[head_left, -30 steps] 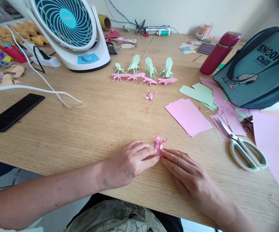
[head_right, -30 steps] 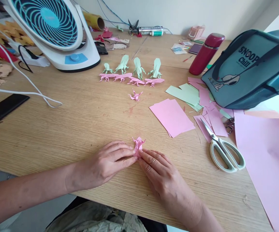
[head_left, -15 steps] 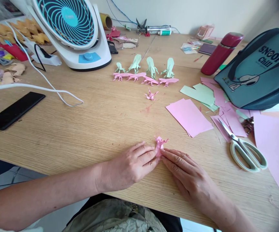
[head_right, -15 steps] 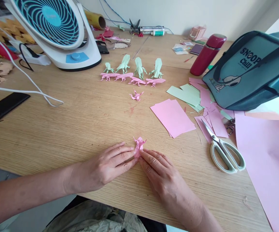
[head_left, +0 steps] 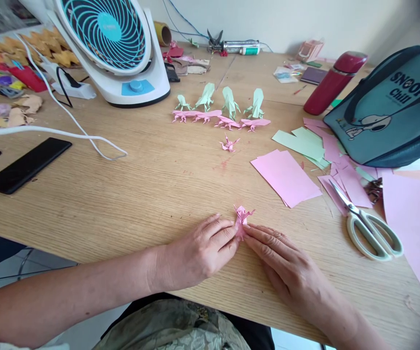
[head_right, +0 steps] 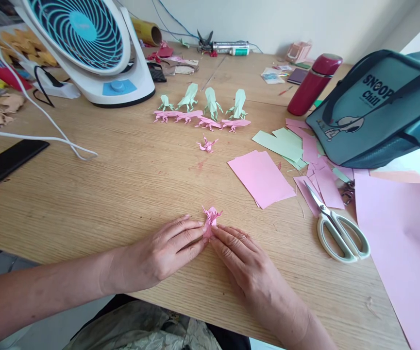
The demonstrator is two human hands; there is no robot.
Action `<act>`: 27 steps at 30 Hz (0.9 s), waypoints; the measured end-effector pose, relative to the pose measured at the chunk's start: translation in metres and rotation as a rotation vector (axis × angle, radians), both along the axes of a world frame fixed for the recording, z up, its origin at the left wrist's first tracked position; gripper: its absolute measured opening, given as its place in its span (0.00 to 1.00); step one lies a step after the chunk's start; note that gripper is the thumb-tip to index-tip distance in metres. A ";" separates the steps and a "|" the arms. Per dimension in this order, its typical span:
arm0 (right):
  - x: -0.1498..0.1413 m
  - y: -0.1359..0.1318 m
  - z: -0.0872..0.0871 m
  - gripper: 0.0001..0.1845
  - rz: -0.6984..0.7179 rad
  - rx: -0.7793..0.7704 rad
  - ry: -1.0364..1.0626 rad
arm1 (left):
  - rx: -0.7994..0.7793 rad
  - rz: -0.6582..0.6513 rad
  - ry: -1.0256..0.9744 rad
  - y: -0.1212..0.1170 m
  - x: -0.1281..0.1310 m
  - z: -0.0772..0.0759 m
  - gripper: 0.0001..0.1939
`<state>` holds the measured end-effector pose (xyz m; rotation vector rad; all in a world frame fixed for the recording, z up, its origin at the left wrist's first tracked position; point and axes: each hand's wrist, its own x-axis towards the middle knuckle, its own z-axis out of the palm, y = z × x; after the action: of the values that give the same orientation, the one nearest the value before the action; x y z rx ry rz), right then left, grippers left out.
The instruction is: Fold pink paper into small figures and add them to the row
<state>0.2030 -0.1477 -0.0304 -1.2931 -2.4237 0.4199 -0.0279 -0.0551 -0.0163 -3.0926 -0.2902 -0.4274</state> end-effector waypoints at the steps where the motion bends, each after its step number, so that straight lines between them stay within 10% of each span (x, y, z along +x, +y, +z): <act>1: 0.001 -0.001 0.000 0.32 0.011 0.006 -0.009 | 0.004 0.006 -0.002 -0.001 0.000 0.000 0.16; 27: -0.013 -0.001 0.009 0.28 0.080 0.227 -0.244 | 0.178 0.051 0.039 -0.019 0.000 0.006 0.17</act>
<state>0.1897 -0.1492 -0.0209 -1.2110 -2.6372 0.0033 -0.0275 -0.0737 -0.0104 -2.9100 -0.3111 -0.3686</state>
